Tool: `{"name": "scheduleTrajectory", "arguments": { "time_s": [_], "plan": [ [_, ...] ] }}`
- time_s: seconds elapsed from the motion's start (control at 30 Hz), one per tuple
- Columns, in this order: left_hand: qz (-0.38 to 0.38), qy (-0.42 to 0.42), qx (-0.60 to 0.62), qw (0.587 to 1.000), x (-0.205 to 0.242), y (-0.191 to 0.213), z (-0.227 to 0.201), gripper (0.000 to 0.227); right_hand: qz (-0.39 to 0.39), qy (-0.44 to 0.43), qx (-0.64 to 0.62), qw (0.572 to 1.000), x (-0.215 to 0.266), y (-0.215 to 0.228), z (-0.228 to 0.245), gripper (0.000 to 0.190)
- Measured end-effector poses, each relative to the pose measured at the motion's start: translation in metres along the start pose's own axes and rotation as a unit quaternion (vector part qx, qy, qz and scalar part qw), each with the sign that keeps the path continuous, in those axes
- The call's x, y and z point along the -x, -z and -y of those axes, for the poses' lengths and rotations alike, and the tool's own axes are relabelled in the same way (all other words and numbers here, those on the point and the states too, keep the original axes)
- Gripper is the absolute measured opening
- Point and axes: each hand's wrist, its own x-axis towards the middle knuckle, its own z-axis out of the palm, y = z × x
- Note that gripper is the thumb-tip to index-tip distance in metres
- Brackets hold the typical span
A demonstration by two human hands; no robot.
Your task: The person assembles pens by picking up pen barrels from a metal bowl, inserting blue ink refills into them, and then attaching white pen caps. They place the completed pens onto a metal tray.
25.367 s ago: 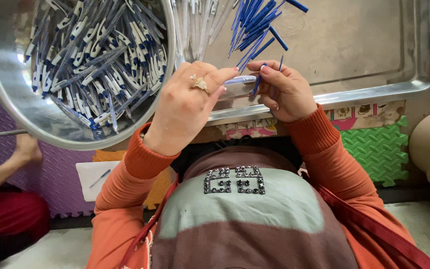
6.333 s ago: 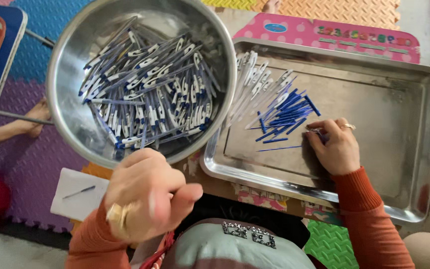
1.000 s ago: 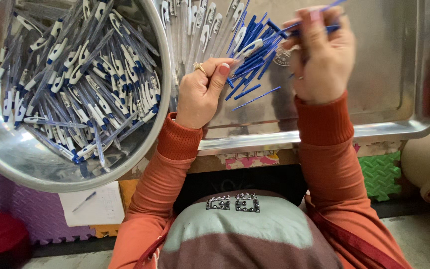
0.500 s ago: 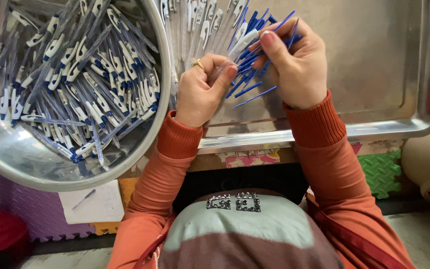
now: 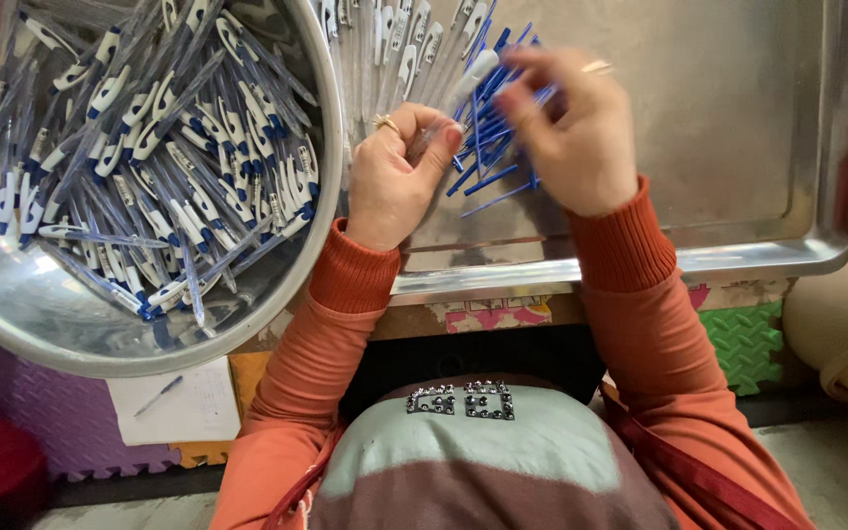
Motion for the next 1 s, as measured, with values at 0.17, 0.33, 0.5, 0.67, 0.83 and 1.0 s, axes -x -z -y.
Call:
{"name": "scheduleTrajectory", "arguments": {
  "time_s": [0.17,0.33,0.5,0.67,0.83,1.0],
  "plan": [
    [0.007,0.008,-0.009,1.000,-0.003,-0.003,0.010,0.021,0.072,0.017,0.019,0.997,0.003,-0.020,0.002,0.008],
    [-0.060,0.014,-0.152,0.986,-0.007,-0.004,0.013,0.039,0.061,0.012,0.068,0.996,0.003,-0.019,-0.007,0.014],
    [-0.107,-0.048,-0.015,0.993,-0.006,-0.003,0.012,0.015,0.054,0.001,0.060,0.997,0.002,-0.021,-0.001,0.011],
    [-0.146,-0.114,-0.101,0.977,-0.010,-0.004,0.027,0.026,0.067,0.016,0.093,0.993,0.005,-0.029,-0.017,0.004],
    [-0.164,-0.129,-0.221,0.953,-0.011,-0.005,0.040,0.042,0.091,0.008,0.180,0.979,0.012,-0.054,-0.023,0.012],
    [-0.103,-0.140,-0.284,0.943,-0.012,-0.010,0.034,0.025,0.063,0.067,0.245,0.965,0.013,-0.067,-0.018,0.013]
  ]
}}
